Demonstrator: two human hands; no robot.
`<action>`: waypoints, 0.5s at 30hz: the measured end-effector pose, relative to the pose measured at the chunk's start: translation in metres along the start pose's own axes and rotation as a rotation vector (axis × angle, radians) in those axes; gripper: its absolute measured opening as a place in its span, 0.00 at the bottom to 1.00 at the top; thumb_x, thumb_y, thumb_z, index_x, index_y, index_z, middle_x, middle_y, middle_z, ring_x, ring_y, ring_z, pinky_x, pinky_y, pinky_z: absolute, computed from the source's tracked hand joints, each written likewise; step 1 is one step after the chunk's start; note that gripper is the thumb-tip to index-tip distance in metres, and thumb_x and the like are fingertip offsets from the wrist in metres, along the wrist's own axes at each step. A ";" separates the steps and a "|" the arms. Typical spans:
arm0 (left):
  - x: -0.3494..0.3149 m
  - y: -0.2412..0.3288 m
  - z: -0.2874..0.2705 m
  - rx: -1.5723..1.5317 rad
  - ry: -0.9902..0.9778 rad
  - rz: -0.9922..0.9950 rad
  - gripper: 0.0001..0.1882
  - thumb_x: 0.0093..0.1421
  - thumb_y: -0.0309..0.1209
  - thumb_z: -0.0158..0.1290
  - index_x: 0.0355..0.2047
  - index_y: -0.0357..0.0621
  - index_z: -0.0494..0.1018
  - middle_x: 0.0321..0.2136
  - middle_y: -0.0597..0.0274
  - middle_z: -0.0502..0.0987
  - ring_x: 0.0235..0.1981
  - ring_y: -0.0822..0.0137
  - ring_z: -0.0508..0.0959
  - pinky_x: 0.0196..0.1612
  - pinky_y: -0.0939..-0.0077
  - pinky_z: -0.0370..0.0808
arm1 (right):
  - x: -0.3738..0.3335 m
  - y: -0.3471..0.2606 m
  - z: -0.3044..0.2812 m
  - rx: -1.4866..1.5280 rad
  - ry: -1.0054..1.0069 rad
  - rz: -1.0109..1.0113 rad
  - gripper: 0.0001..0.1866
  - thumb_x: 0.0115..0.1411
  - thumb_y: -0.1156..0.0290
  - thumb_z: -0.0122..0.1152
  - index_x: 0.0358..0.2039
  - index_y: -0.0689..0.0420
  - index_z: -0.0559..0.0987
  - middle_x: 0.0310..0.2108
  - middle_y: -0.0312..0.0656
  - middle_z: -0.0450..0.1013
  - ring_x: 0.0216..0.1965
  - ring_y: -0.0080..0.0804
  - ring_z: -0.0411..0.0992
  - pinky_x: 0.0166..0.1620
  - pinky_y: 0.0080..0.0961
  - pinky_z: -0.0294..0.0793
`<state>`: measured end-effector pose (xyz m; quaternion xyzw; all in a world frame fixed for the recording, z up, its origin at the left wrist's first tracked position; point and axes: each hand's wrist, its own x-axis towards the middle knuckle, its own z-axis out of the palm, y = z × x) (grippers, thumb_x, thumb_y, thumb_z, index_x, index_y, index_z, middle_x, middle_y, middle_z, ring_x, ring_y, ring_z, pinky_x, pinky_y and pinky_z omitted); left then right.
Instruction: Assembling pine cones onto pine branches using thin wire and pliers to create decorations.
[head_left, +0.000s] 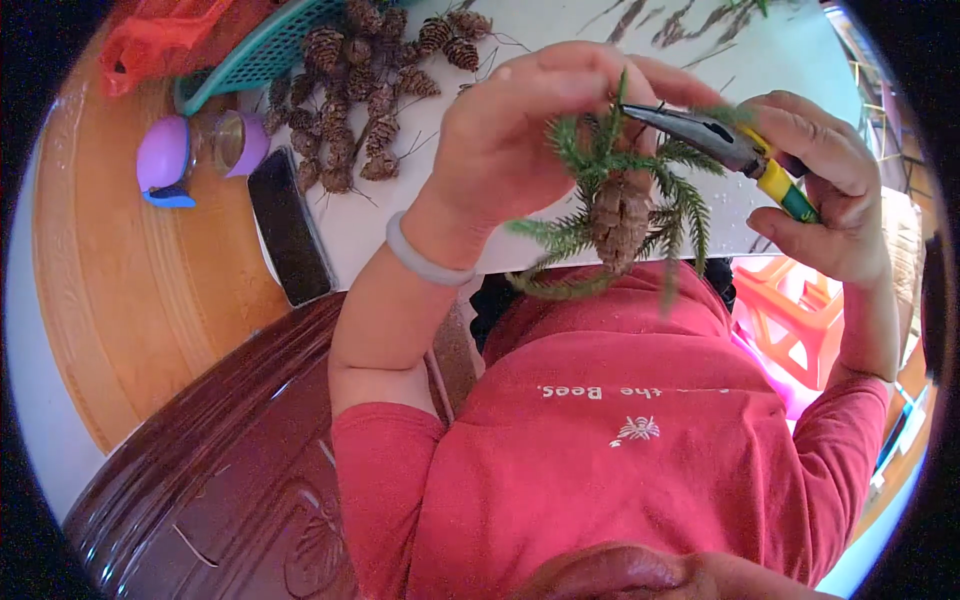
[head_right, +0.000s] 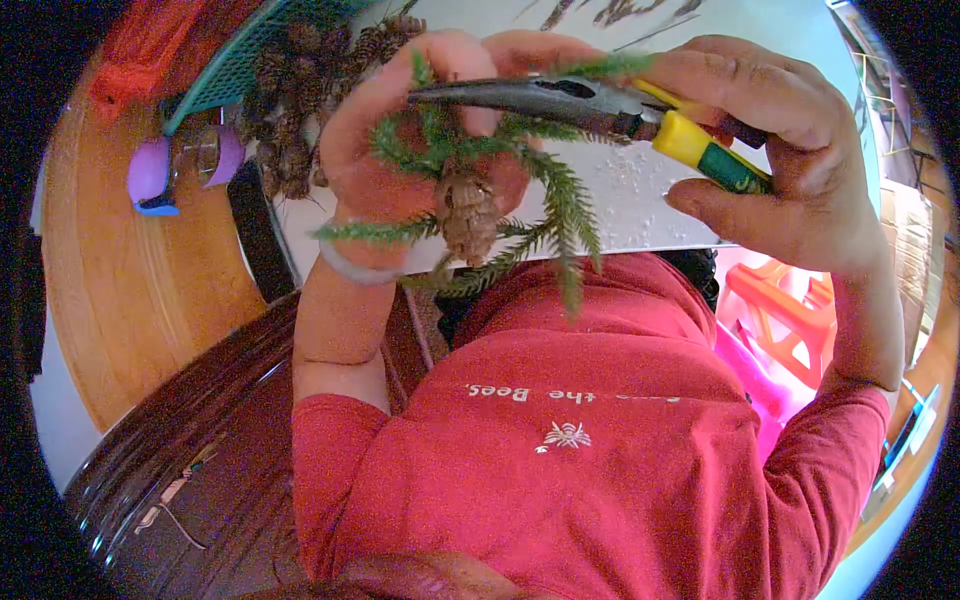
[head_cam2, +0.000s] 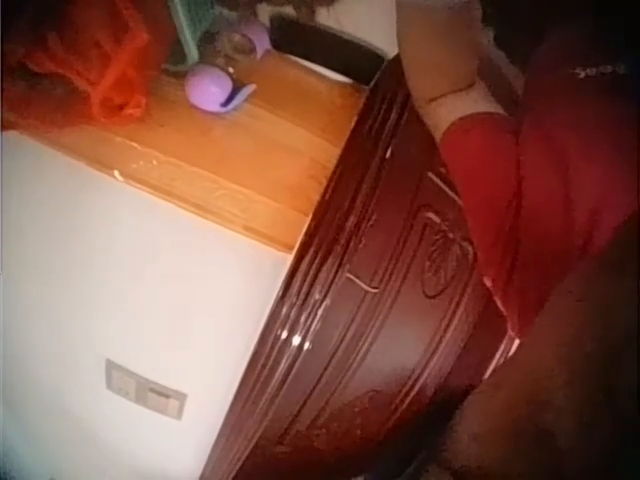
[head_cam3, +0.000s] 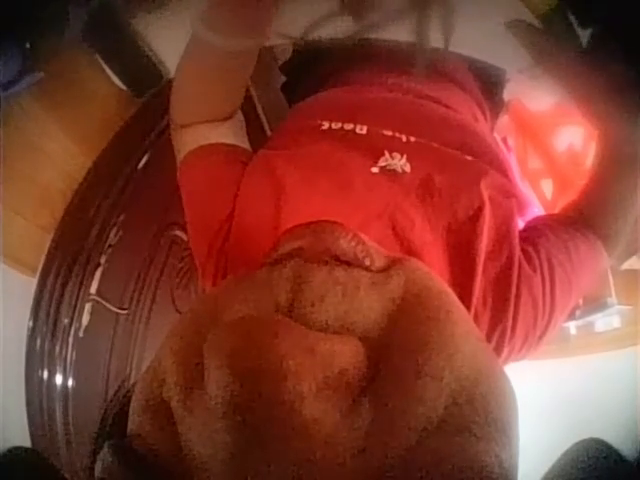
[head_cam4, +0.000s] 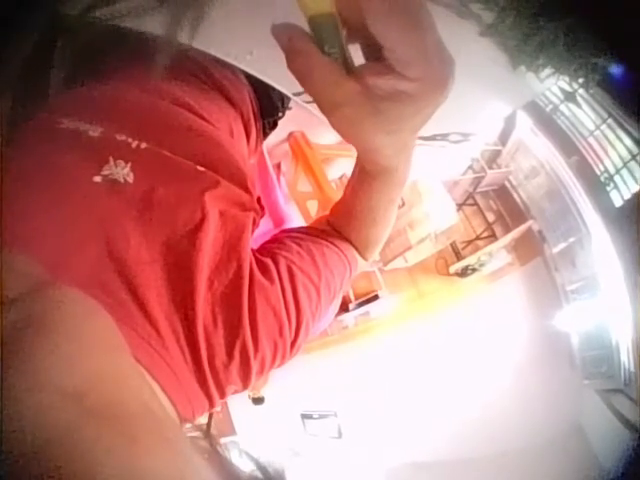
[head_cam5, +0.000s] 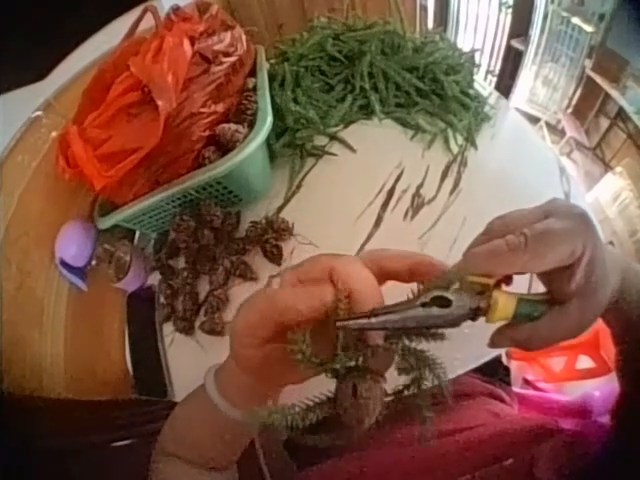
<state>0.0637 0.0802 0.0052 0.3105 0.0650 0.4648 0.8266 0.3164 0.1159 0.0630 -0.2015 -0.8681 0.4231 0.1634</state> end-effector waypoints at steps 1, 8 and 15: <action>-0.001 -0.003 -0.004 0.033 -0.102 -0.001 0.09 0.56 0.27 0.45 0.36 0.36 0.70 0.41 0.48 0.70 0.39 0.65 0.72 0.47 0.73 0.66 | -0.001 -0.001 0.001 0.001 0.000 -0.001 0.29 0.38 0.76 0.62 0.45 0.70 0.68 0.41 0.49 0.66 0.42 0.35 0.66 0.47 0.24 0.62; -0.007 -0.012 0.017 0.180 0.059 0.093 0.08 0.53 0.25 0.51 0.34 0.38 0.70 0.35 0.55 0.73 0.35 0.68 0.73 0.44 0.77 0.67 | -0.013 -0.002 -0.001 0.009 0.047 0.050 0.30 0.38 0.76 0.63 0.46 0.69 0.68 0.42 0.49 0.65 0.44 0.35 0.65 0.48 0.24 0.61; 0.003 -0.010 0.020 0.958 0.246 0.381 0.09 0.43 0.23 0.59 0.24 0.42 0.70 0.22 0.62 0.72 0.24 0.68 0.72 0.37 0.79 0.67 | -0.025 0.005 0.012 0.039 0.174 0.105 0.31 0.37 0.76 0.63 0.46 0.67 0.68 0.42 0.44 0.66 0.42 0.29 0.65 0.47 0.22 0.62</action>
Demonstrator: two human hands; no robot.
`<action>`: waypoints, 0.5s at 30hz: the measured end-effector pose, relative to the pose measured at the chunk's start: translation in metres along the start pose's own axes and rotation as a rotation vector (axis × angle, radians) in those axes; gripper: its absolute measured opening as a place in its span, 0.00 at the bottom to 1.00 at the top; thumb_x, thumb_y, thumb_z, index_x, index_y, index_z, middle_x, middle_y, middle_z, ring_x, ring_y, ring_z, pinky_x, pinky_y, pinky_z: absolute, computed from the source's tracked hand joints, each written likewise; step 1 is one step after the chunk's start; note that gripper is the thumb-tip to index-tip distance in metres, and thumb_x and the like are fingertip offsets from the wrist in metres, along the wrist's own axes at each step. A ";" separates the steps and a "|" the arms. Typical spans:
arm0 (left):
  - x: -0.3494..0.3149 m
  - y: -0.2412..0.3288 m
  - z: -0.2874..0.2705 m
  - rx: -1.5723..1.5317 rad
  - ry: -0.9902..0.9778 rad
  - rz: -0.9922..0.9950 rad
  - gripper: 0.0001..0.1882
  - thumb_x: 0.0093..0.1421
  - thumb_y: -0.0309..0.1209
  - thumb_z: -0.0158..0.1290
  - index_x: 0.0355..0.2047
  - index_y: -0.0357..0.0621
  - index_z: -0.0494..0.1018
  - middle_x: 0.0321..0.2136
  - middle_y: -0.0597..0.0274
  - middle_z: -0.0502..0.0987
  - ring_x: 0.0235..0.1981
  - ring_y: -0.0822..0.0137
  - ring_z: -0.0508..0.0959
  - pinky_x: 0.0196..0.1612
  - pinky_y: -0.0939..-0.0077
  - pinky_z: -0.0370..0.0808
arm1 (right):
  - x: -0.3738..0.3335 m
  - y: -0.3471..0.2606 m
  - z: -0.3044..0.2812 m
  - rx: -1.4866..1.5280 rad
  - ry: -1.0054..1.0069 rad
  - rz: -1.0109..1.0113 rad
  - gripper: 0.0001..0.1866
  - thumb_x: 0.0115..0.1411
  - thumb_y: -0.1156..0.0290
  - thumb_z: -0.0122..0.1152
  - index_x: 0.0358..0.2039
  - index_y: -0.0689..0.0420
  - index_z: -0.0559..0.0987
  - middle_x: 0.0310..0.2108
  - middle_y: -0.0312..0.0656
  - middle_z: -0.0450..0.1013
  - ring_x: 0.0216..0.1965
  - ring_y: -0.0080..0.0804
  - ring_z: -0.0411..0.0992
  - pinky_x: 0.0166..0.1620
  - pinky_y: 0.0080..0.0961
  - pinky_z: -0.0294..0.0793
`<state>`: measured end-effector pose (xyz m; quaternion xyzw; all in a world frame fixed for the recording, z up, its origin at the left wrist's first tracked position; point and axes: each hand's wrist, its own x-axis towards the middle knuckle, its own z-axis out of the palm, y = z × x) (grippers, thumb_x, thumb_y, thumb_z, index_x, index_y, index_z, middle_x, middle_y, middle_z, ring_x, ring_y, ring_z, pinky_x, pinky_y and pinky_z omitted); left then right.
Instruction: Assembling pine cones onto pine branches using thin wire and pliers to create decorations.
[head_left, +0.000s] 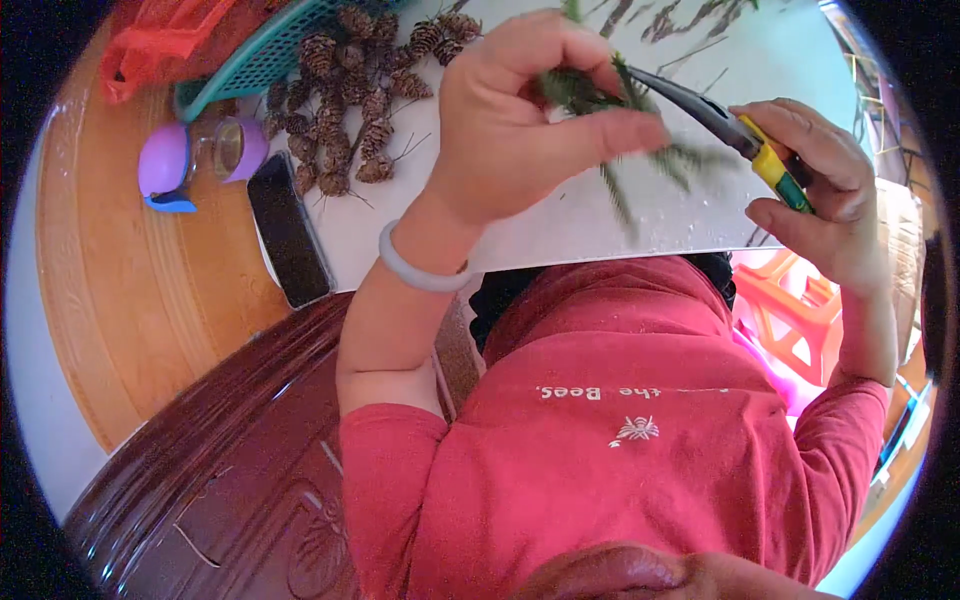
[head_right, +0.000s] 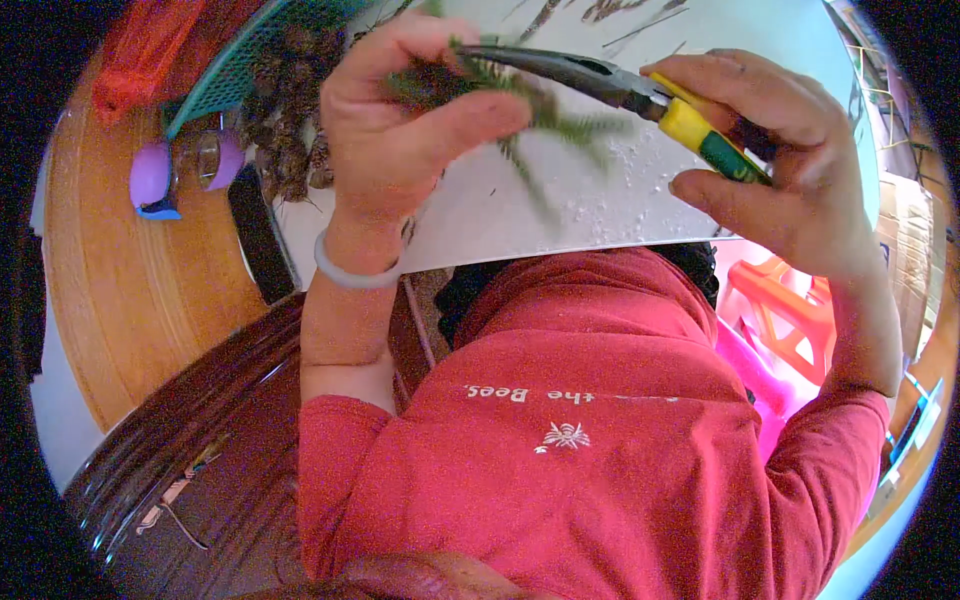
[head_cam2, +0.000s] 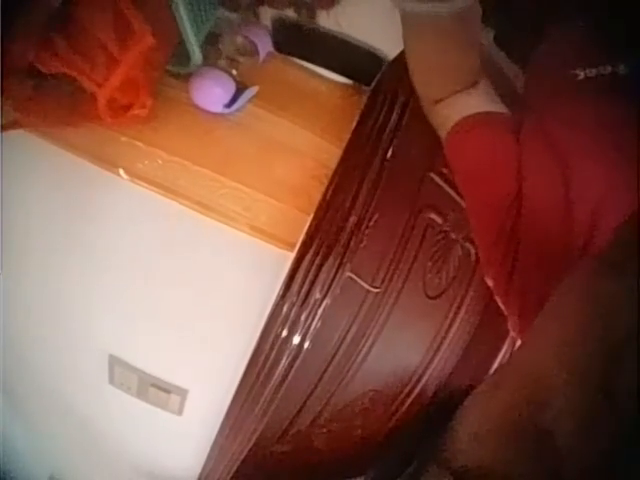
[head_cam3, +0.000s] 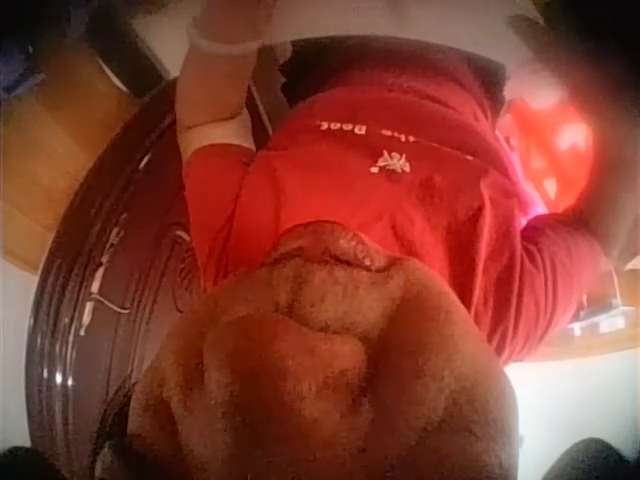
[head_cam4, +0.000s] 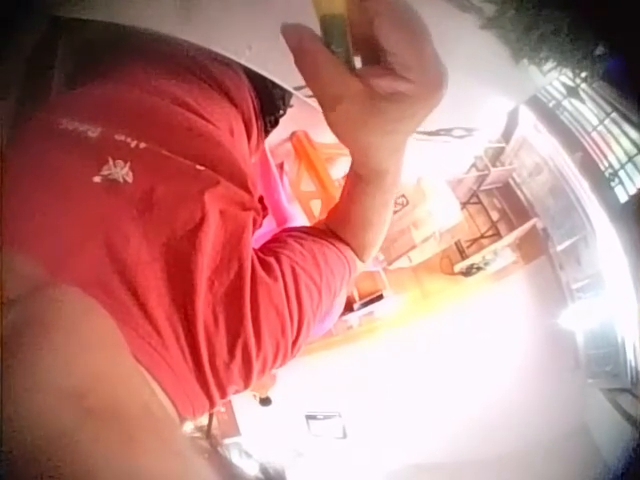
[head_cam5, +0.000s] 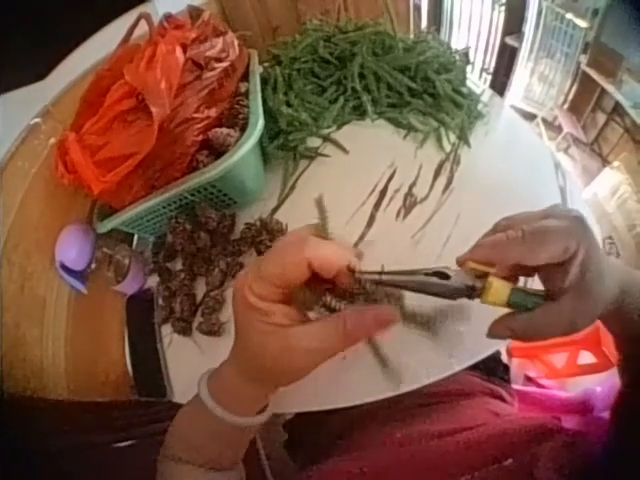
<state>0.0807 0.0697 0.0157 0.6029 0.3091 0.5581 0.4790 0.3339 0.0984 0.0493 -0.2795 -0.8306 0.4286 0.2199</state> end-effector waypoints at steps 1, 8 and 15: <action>0.001 0.001 0.001 0.377 0.065 0.144 0.09 0.41 0.24 0.60 0.23 0.43 0.70 0.20 0.62 0.70 0.23 0.68 0.71 0.34 0.79 0.67 | -0.002 0.001 0.003 0.042 0.064 0.047 0.31 0.37 0.77 0.63 0.46 0.66 0.69 0.41 0.43 0.67 0.41 0.27 0.65 0.45 0.20 0.63; 0.004 -0.004 -0.012 0.946 0.195 0.602 0.10 0.38 0.24 0.61 0.22 0.43 0.71 0.19 0.61 0.71 0.21 0.66 0.71 0.27 0.77 0.68 | 0.004 -0.015 0.020 0.438 0.121 0.456 0.29 0.37 0.78 0.62 0.45 0.64 0.70 0.36 0.38 0.68 0.34 0.17 0.64 0.38 0.12 0.62; 0.005 0.014 -0.004 0.202 0.221 0.292 0.12 0.58 0.31 0.46 0.28 0.32 0.63 0.32 0.47 0.71 0.33 0.62 0.74 0.39 0.70 0.72 | 0.009 -0.012 0.019 0.341 0.069 0.166 0.27 0.39 0.80 0.62 0.44 0.66 0.70 0.38 0.40 0.68 0.38 0.22 0.65 0.43 0.16 0.62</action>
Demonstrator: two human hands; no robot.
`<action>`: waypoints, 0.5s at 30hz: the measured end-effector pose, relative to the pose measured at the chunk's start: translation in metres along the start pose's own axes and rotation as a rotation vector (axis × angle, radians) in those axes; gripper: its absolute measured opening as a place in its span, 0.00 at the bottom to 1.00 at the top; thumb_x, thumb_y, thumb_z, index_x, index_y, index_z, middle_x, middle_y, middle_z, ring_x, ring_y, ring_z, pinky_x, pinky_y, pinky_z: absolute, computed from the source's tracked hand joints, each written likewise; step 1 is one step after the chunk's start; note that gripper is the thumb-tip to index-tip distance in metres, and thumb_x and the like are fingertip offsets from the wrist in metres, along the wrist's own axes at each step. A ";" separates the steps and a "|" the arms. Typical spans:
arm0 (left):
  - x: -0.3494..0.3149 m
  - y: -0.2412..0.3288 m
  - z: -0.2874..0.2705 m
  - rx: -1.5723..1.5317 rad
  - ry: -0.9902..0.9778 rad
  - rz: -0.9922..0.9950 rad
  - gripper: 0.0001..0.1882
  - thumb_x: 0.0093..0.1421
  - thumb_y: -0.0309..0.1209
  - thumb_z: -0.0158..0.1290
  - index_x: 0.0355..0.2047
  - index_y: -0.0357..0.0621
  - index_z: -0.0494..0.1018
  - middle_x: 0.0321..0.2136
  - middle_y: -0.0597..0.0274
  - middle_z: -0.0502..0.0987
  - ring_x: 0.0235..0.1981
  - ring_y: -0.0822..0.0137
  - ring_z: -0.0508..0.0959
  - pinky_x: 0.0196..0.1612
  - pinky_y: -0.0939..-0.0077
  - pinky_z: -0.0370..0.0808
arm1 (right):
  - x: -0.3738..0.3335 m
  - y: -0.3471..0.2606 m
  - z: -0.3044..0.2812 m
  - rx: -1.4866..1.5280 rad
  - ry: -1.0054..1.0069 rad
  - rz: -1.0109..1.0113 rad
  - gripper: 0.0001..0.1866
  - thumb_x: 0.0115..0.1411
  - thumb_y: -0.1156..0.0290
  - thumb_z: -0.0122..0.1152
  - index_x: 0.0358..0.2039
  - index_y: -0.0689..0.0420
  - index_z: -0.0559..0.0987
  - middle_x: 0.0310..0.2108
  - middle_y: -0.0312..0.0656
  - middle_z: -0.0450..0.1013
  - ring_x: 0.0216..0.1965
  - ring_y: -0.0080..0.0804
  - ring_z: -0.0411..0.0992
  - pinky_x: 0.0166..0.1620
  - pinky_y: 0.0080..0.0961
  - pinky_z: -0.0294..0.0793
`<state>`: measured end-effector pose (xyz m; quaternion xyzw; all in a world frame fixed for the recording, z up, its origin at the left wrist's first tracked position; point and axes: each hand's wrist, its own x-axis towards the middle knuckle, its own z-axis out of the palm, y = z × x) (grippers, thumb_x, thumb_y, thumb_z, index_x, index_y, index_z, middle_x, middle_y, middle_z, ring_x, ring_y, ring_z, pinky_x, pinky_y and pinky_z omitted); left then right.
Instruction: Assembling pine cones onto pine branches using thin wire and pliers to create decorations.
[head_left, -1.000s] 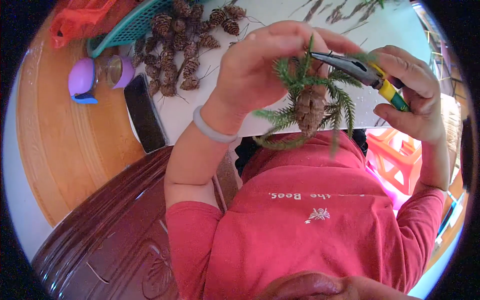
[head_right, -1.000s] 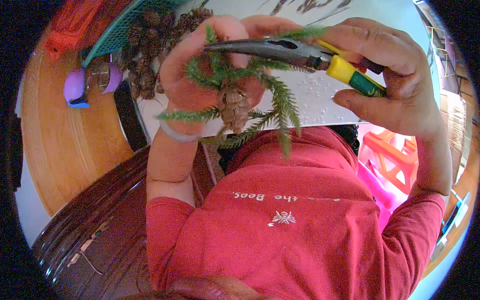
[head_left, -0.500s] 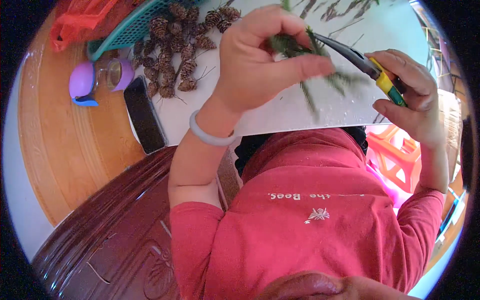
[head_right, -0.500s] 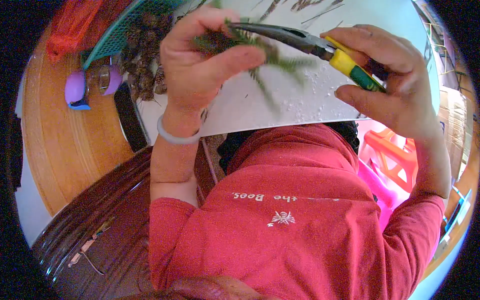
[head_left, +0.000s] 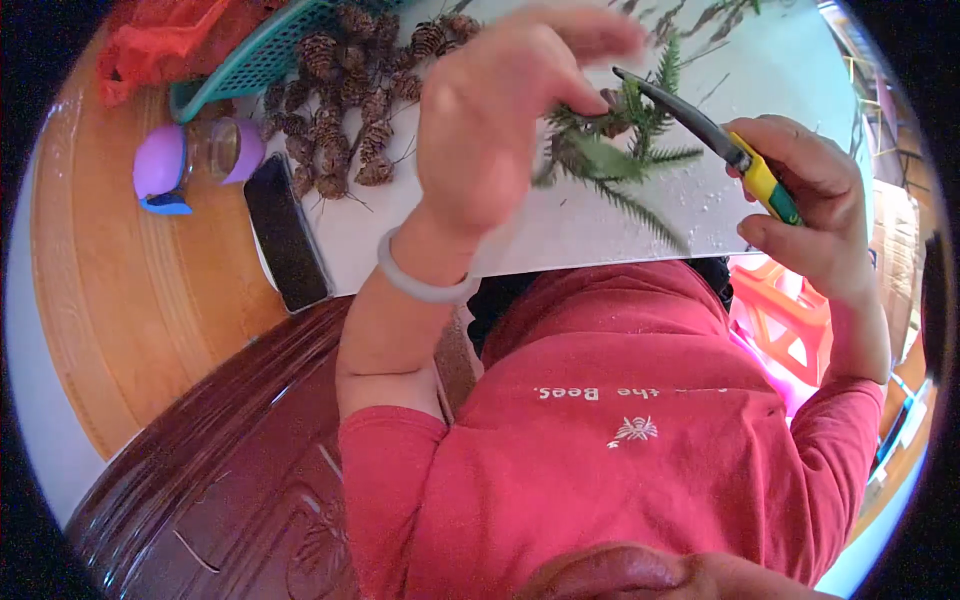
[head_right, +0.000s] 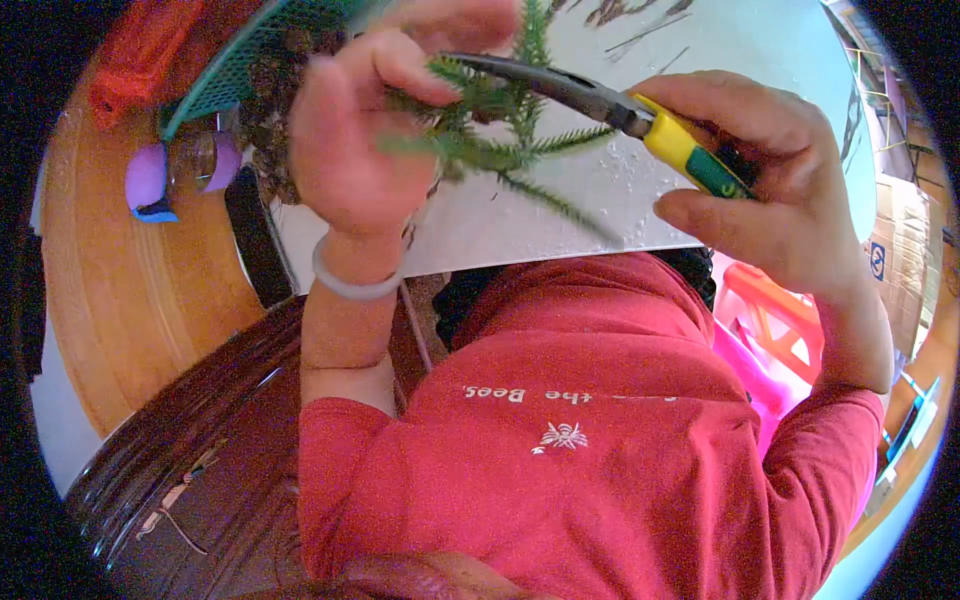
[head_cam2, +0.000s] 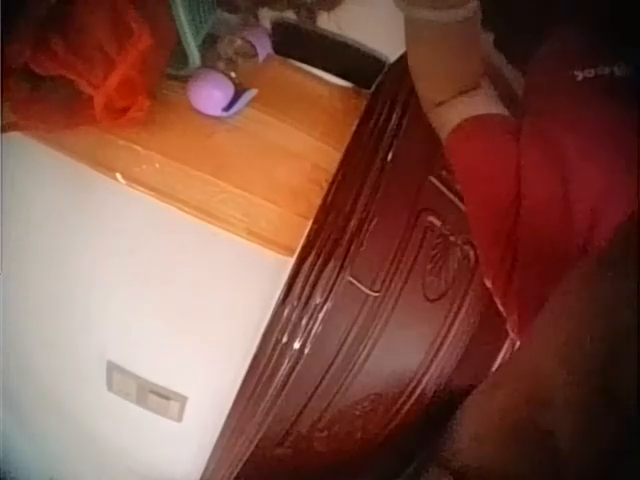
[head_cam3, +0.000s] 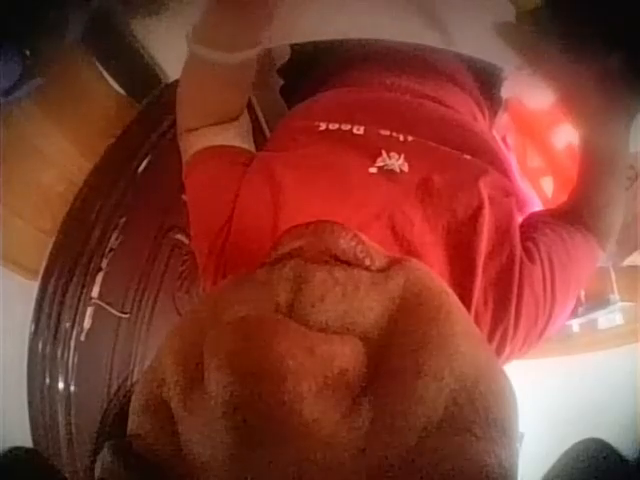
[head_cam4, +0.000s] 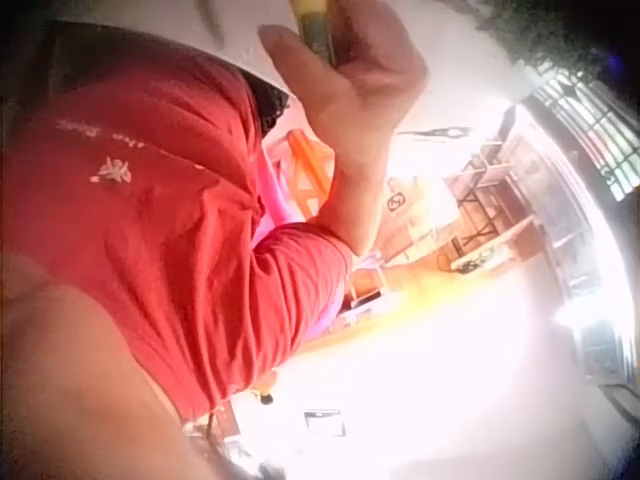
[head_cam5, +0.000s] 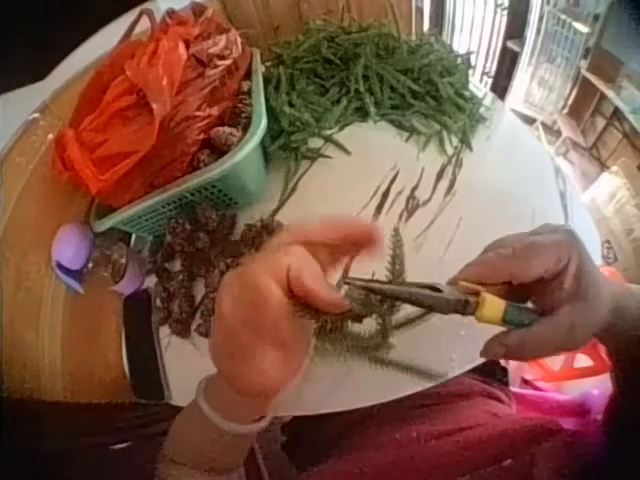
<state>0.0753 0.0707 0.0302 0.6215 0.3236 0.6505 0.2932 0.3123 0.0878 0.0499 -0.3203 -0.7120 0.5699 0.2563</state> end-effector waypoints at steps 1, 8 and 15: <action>-0.002 -0.007 -0.007 -0.259 -0.082 -0.212 0.14 0.58 0.34 0.45 0.26 0.32 0.64 0.34 0.46 0.70 0.36 0.62 0.73 0.41 0.70 0.70 | 0.000 0.000 0.000 -0.038 -0.015 -0.055 0.28 0.39 0.79 0.61 0.45 0.67 0.70 0.38 0.40 0.67 0.37 0.22 0.64 0.41 0.15 0.62; -0.001 -0.003 -0.004 -0.768 -0.079 -0.838 0.09 0.36 0.24 0.58 0.21 0.45 0.72 0.16 0.60 0.68 0.19 0.64 0.69 0.25 0.79 0.67 | 0.004 -0.001 -0.005 -0.170 -0.073 -0.179 0.28 0.38 0.81 0.59 0.45 0.68 0.68 0.39 0.42 0.66 0.37 0.23 0.63 0.40 0.16 0.62; -0.006 -0.018 -0.004 0.681 -0.148 0.294 0.10 0.40 0.21 0.57 0.27 0.37 0.74 0.23 0.56 0.75 0.24 0.65 0.74 0.28 0.77 0.71 | -0.004 0.000 0.010 -0.141 0.192 0.015 0.25 0.39 0.84 0.60 0.43 0.67 0.71 0.37 0.41 0.69 0.39 0.22 0.67 0.44 0.15 0.63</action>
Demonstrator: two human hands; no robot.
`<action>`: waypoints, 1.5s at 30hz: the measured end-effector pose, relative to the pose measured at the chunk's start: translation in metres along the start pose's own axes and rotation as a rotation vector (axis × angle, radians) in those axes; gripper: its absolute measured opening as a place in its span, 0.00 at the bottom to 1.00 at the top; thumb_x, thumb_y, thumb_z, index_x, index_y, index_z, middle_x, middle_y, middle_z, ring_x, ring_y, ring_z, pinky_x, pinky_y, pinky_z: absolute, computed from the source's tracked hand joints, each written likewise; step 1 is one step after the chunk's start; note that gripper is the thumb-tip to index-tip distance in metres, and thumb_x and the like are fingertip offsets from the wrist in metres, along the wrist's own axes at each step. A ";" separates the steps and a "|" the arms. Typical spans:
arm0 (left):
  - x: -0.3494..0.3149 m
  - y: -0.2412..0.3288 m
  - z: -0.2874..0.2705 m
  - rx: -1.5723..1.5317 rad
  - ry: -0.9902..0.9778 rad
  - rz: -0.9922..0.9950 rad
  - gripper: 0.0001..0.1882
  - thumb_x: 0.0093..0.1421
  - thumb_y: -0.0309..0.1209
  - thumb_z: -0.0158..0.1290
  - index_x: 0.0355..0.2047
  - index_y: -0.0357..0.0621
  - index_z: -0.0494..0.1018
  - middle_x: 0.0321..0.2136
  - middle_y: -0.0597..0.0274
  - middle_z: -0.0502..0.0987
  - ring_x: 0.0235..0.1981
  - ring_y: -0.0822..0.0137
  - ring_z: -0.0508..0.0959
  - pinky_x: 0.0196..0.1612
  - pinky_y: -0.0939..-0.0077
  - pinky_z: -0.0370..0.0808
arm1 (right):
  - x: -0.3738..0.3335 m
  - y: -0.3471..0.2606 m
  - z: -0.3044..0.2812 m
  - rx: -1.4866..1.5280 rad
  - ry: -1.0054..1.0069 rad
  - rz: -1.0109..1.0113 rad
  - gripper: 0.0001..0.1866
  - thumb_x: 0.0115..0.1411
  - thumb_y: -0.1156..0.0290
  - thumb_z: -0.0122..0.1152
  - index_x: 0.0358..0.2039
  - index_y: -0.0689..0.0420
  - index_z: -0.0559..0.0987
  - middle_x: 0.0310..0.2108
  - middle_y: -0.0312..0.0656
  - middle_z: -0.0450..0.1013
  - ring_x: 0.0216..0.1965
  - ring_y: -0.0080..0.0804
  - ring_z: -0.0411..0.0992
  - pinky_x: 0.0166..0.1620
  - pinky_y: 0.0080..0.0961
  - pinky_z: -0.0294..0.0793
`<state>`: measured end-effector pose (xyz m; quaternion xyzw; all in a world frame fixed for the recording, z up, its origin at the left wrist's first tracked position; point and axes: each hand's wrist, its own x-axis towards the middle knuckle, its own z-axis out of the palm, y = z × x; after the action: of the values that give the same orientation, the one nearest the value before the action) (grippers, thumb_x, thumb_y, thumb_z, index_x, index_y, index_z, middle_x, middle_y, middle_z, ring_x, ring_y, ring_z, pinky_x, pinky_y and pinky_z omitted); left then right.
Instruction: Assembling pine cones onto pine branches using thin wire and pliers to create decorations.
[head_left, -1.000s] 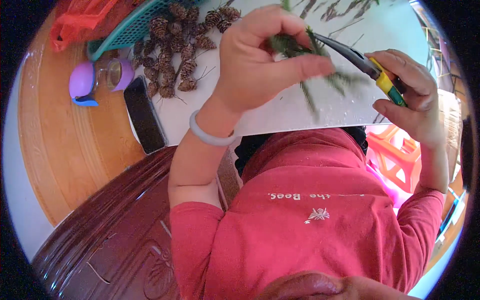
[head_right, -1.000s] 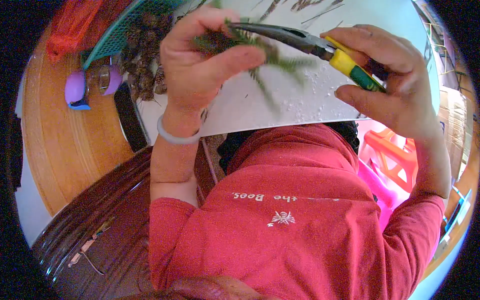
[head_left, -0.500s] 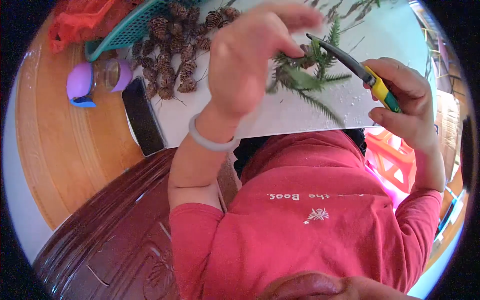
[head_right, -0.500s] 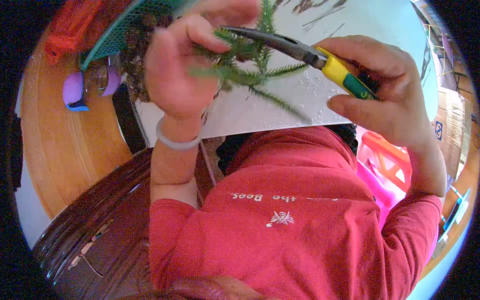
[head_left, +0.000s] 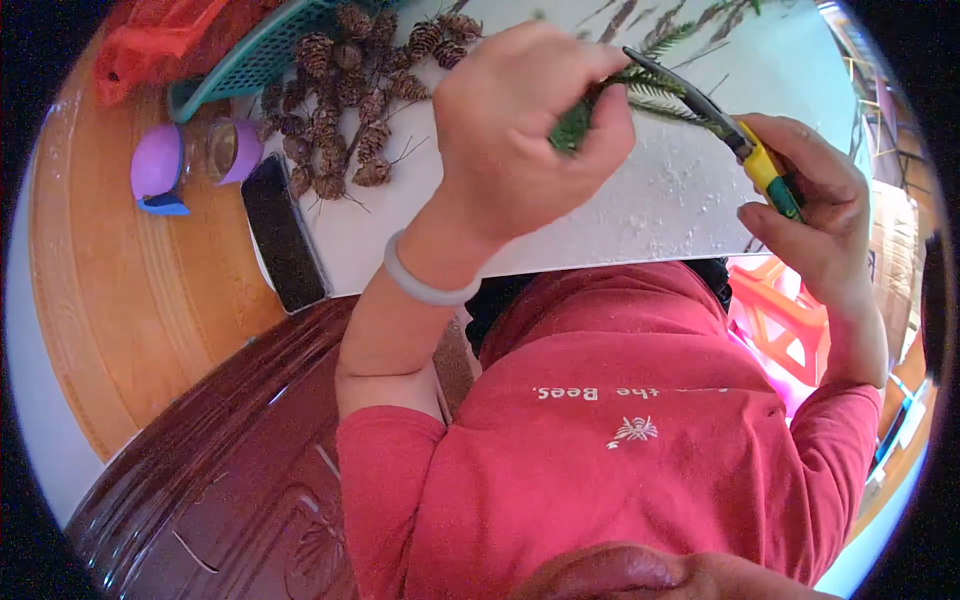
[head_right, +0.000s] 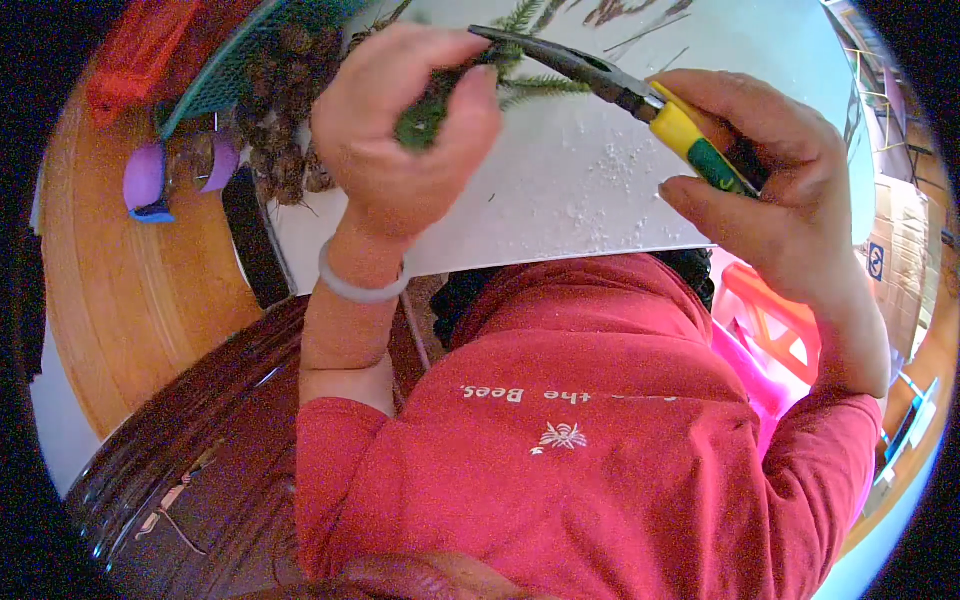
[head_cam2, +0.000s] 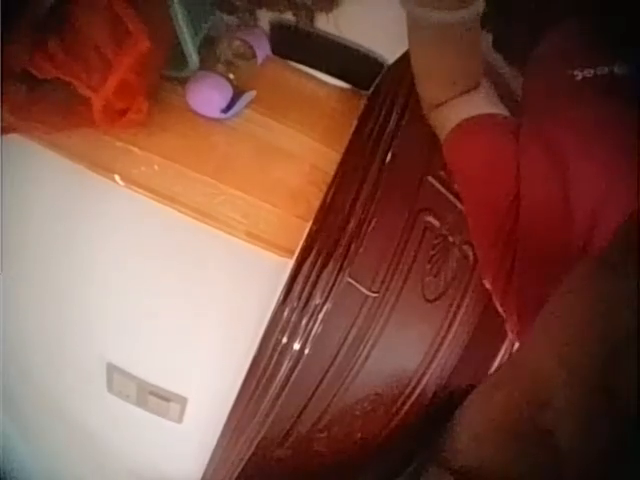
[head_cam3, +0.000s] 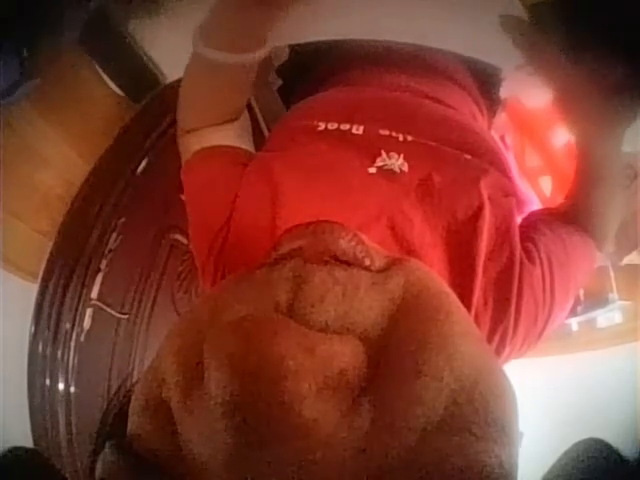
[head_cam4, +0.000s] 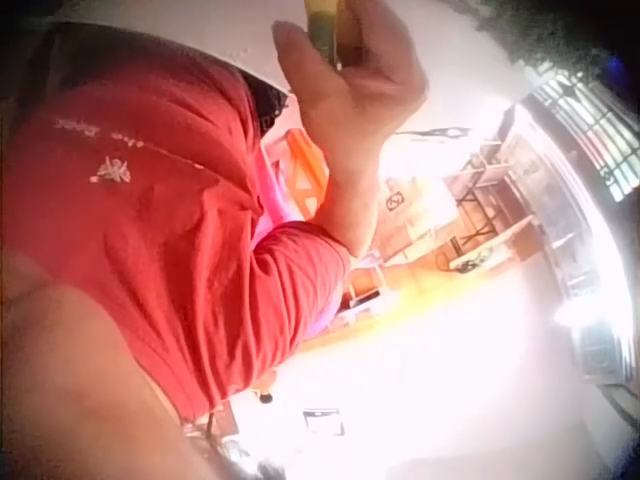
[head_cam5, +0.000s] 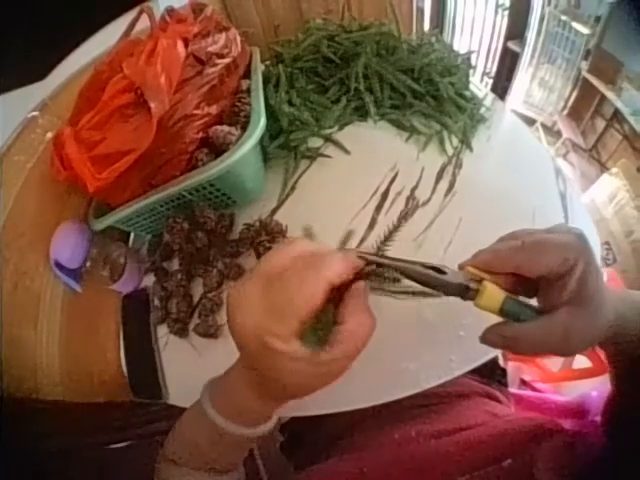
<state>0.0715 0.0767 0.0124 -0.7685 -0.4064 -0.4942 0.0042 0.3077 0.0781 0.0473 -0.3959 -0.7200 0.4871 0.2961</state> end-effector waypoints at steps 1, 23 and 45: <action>-0.001 0.000 0.002 -0.002 0.000 0.001 0.10 0.40 0.21 0.57 0.27 0.37 0.74 0.23 0.56 0.75 0.24 0.65 0.74 0.28 0.77 0.71 | -0.001 0.001 0.002 0.050 0.008 0.055 0.25 0.40 0.84 0.60 0.43 0.67 0.71 0.36 0.40 0.69 0.39 0.21 0.67 0.44 0.14 0.62; -0.002 0.005 0.018 -0.960 0.009 -0.710 0.04 0.43 0.19 0.56 0.22 0.37 0.74 0.17 0.66 0.72 0.20 0.78 0.71 0.24 0.86 0.66 | 0.011 0.013 -0.003 -0.514 0.070 -0.372 0.24 0.39 0.81 0.59 0.42 0.63 0.72 0.34 0.43 0.71 0.29 0.28 0.70 0.30 0.17 0.67; 0.003 0.003 0.003 -1.269 -0.074 -0.968 0.06 0.43 0.18 0.59 0.23 0.36 0.73 0.21 0.64 0.75 0.25 0.73 0.76 0.29 0.85 0.74 | 0.035 0.016 -0.027 -0.397 -0.214 -0.333 0.31 0.33 0.79 0.58 0.45 0.68 0.69 0.43 0.49 0.65 0.42 0.35 0.66 0.44 0.24 0.63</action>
<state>0.0765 0.0775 0.0143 -0.3783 -0.3360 -0.5524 -0.6625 0.3166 0.1240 0.0433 -0.2686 -0.8836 0.3203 0.2110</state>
